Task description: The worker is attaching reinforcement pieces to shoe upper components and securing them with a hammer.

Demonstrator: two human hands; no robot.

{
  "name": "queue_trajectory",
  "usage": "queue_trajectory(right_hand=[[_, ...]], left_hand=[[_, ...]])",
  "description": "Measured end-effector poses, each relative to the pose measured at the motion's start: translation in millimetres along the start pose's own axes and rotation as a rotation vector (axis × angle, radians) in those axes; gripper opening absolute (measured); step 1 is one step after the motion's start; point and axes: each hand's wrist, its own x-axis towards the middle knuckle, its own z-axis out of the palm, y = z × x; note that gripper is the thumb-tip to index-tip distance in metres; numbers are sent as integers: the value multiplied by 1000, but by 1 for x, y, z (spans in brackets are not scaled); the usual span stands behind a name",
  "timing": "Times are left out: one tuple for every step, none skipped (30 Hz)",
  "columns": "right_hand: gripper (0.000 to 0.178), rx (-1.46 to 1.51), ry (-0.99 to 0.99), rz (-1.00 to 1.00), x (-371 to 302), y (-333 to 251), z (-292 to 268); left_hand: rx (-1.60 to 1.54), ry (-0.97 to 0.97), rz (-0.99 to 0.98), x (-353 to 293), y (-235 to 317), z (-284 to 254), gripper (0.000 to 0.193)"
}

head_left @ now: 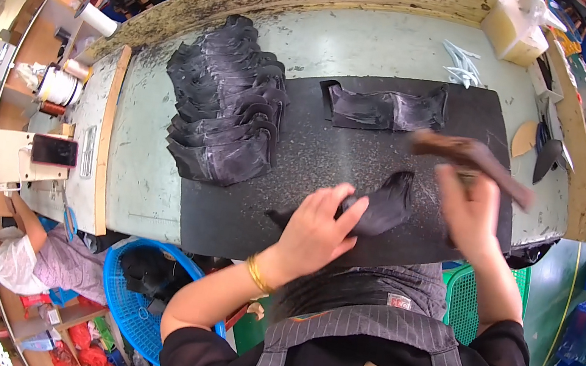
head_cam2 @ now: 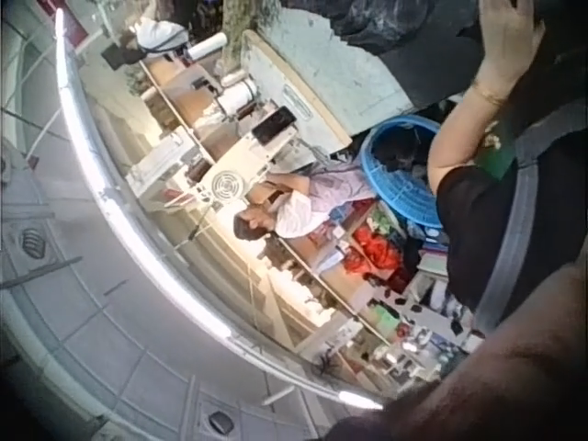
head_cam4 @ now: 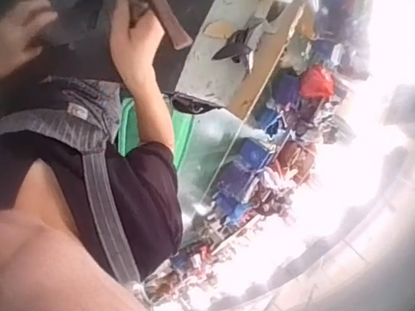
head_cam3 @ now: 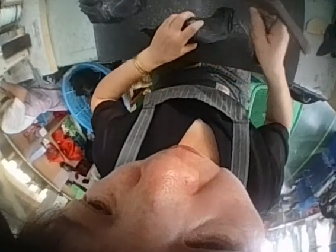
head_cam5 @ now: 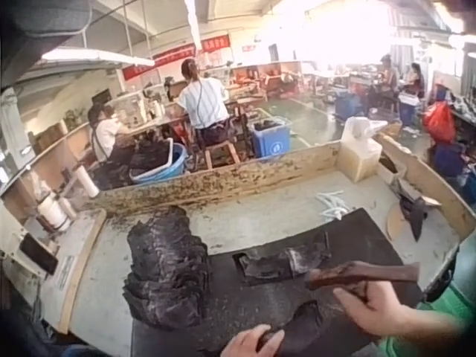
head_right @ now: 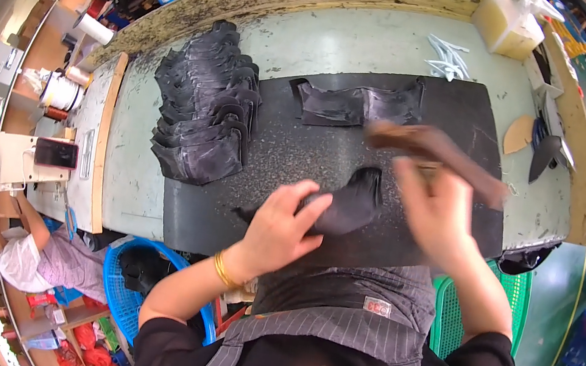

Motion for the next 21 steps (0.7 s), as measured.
queue_trajectory(right_hand=[[17, 42, 174, -91, -2, 11, -15], [14, 46, 251, -35, -5, 17, -31], [12, 122, 306, -3, -8, 10, -36], [13, 188, 332, -68, -4, 15, -42], [13, 210, 310, -87, 2, 16, -42], [14, 239, 281, -111, 8, 15, -37], [14, 255, 257, -131, 11, 13, -31], [15, 215, 183, -55, 11, 11, -30], [17, 177, 105, 16, 16, 9, -27], [17, 186, 102, 13, 23, 13, -24], [20, 62, 21, -128, 25, 13, -21], [24, -58, -56, -268, 25, 12, -17], [24, -39, -51, -271, 31, 3, -7], [29, -86, -236, -253, 43, -13, 14], [35, -141, -392, -221, 55, -30, 31], [40, -26, -494, -277, 73, -45, 60], [45, -121, -552, -502, 93, -50, 93], [47, -48, -580, -636, 114, -27, 136], [44, -16, -690, -559, 128, -21, 168], [29, 21, -753, -540, 141, -10, 199], [28, -7, -802, -551, 143, -21, 211]], left_hand=[[-82, 17, 5, 11, -6, -3, 69], [-137, 170, 19, 35, -10, -4, 74], [-107, 282, 96, 62, -16, -8, 71], [-54, 343, 174, 90, -22, -7, 67], [14, 311, 210, 113, -35, 3, 66], [105, 241, 215, 126, -51, 15, 71], [152, 251, 175, 125, -59, 30, 73], [187, 261, 141, 126, -57, 28, 75], [125, 319, 190, 118, -59, 21, 63], [111, 332, 177, 106, -62, 10, 52], [89, 340, 165, 87, -63, -7, 41], [190, 371, 135, 65, -63, -32, 22], [349, 345, 15, 40, -65, -57, 16], [488, 385, -131, 14, -71, -74, 16], [592, 382, -186, -1, -84, -77, 18], [673, 270, -211, -17, -96, -82, 23], [688, 174, -191, -32, -106, -82, 27], [785, 159, -99, -37, -115, -76, 31], [708, 162, -110, -34, -115, -74, 29], [631, 159, -131, -30, -116, -75, 27], [635, 181, -132, -27, -120, -82, 27]])
